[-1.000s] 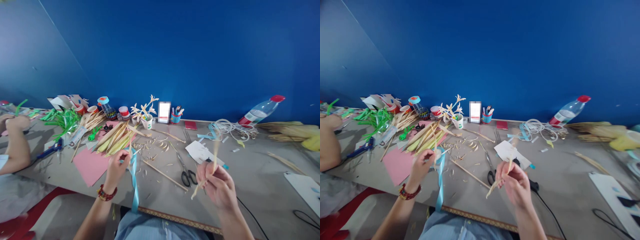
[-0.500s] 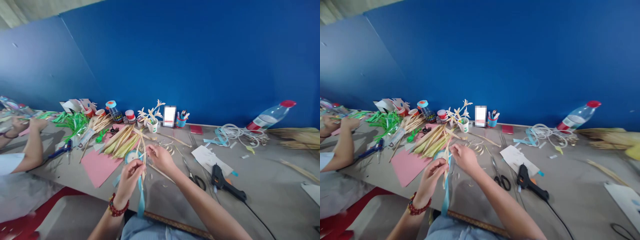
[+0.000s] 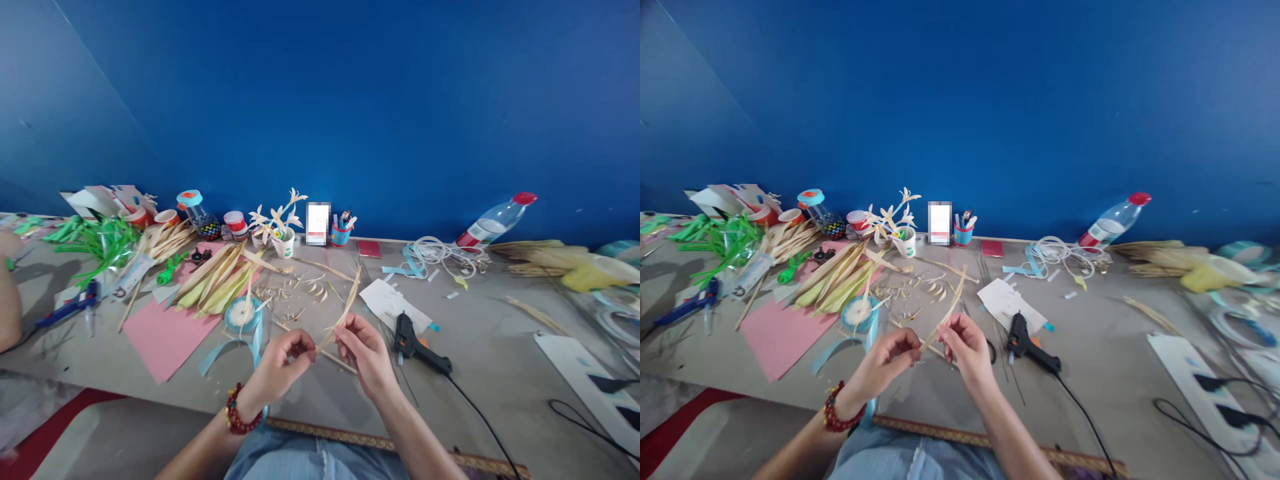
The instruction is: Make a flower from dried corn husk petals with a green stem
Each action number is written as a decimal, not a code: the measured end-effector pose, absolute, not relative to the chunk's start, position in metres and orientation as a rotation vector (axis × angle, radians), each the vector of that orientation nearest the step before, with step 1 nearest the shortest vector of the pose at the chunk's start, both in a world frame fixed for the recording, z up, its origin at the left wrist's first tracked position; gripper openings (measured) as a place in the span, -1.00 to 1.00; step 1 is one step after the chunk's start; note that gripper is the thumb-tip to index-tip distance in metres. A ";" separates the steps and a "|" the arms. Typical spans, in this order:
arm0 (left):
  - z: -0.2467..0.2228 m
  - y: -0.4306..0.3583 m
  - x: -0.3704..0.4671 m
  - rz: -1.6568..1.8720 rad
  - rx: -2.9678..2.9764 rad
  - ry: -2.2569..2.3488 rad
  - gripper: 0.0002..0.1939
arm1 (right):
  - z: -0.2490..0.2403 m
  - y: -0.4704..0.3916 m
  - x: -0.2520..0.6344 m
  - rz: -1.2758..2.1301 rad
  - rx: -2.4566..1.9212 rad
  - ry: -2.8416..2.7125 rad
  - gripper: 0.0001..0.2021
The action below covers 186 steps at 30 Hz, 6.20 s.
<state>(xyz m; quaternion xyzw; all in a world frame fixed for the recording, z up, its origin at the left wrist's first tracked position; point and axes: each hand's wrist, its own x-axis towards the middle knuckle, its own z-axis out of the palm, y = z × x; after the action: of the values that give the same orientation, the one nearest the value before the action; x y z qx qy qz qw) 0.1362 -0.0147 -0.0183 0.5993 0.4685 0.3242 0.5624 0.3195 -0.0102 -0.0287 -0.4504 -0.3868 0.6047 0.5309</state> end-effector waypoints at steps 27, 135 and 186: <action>-0.015 0.000 0.126 0.998 1.389 1.141 -0.81 | -0.049 -0.002 0.315 0.474 -1.736 -2.414 -0.89; -0.013 -0.024 0.115 0.895 1.651 0.989 -0.80 | -0.012 -0.043 0.316 2.220 -0.941 -0.810 -0.47; -0.026 -0.029 0.117 0.979 1.526 0.932 -0.81 | -0.011 -0.042 0.315 2.074 -1.017 -1.014 -0.44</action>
<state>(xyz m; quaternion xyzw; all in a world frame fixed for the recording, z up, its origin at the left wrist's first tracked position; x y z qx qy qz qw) 0.1172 -0.0286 -0.0260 0.6377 0.3893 0.4092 0.5238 0.3145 -0.0415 -0.0115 -0.3840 -0.3828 0.7830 0.3048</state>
